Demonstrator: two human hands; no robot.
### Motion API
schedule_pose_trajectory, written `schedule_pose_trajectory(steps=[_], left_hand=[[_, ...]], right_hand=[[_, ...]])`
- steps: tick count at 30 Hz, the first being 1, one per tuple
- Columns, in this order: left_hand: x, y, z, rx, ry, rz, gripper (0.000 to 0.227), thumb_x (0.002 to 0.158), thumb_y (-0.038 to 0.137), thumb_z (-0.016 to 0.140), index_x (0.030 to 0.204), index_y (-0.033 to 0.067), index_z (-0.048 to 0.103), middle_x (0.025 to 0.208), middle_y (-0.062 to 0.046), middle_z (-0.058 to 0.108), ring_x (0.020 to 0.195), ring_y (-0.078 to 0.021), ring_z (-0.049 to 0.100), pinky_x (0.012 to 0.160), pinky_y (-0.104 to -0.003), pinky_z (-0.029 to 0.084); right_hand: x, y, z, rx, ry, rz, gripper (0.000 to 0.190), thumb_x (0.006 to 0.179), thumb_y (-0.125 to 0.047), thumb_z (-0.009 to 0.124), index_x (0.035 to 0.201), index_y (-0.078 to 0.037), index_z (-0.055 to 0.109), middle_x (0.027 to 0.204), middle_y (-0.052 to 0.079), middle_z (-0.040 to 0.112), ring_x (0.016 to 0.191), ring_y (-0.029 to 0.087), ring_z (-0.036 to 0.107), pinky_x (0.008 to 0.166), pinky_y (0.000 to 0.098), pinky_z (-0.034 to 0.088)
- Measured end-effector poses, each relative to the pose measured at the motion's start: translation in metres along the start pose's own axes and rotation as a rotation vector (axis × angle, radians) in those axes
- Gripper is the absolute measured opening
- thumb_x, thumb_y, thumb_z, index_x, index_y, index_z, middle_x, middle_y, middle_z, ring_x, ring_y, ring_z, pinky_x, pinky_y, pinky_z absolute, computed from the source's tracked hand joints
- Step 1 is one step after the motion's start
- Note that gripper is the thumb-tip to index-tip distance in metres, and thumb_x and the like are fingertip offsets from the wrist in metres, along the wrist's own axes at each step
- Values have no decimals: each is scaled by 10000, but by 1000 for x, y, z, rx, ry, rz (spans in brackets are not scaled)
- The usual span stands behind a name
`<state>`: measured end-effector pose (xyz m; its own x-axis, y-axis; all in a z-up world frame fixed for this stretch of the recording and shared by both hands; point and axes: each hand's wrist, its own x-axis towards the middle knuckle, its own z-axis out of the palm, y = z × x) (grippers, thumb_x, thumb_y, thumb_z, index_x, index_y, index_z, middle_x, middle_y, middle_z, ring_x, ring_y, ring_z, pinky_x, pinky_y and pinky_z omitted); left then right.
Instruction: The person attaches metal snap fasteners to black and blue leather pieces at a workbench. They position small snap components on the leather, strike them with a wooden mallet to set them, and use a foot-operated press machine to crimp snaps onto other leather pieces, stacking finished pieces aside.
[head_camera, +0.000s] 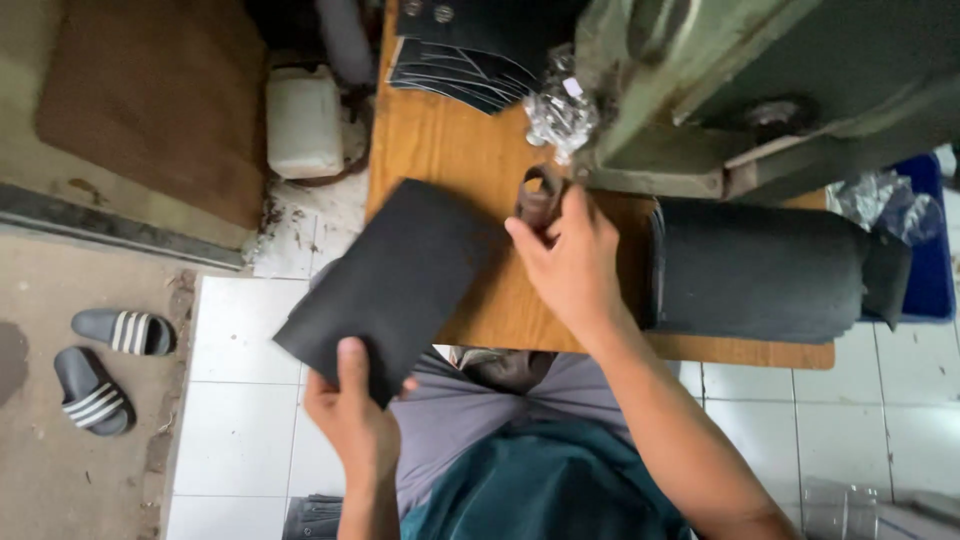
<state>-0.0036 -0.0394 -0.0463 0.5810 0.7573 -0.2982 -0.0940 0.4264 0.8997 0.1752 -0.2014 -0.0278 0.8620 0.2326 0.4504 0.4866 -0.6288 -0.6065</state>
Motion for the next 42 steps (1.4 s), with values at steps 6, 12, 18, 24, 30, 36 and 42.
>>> schedule_pose_trajectory(steps=[6,12,18,24,30,36,42], left_hand=[[-9,7,13,292,-91,-160,222,955,27,609,1114,-113,543,784,-227,690,528,-265,699,461,-318,558],[-2,13,26,1363,-64,-9,695,885,614,693,667,-46,703,549,-119,651,422,-265,578,503,-356,487],[2,13,34,1570,-39,159,751,944,680,621,522,60,616,459,-63,551,366,-294,477,439,-378,375],[-1,37,43,1611,-238,-76,825,986,680,485,467,46,576,445,-90,525,431,-283,471,533,-354,403],[-20,51,41,1323,-307,94,509,906,459,700,598,55,667,449,-29,570,374,-176,435,438,-305,376],[-24,51,79,744,-763,430,409,861,81,758,1262,68,681,1144,-76,706,871,-163,697,731,-258,559],[-27,7,95,581,-575,364,153,796,-47,795,926,-25,716,932,-96,749,689,-149,700,632,-249,578]], right_hand=[[47,1,13,85,-60,142,324,876,12,783,1086,99,553,812,165,698,471,171,663,371,274,524],[38,2,-34,102,-210,196,526,950,3,676,1412,129,459,1287,266,661,774,268,783,575,279,645],[7,-13,-60,-339,-551,299,535,924,-222,685,1436,-101,589,1301,128,628,977,300,668,921,453,541],[-15,-14,-49,-1,-227,136,276,856,58,710,1128,11,713,942,89,647,640,182,562,594,298,488],[-35,4,-59,832,-346,431,337,940,54,603,1271,84,542,1108,223,690,850,204,683,778,296,607],[-64,5,-62,1077,-469,506,339,956,9,594,1273,107,525,1094,229,699,875,208,700,795,303,597],[-76,1,-66,982,-435,493,316,928,7,621,1224,85,541,1049,197,695,853,193,700,775,258,569]])
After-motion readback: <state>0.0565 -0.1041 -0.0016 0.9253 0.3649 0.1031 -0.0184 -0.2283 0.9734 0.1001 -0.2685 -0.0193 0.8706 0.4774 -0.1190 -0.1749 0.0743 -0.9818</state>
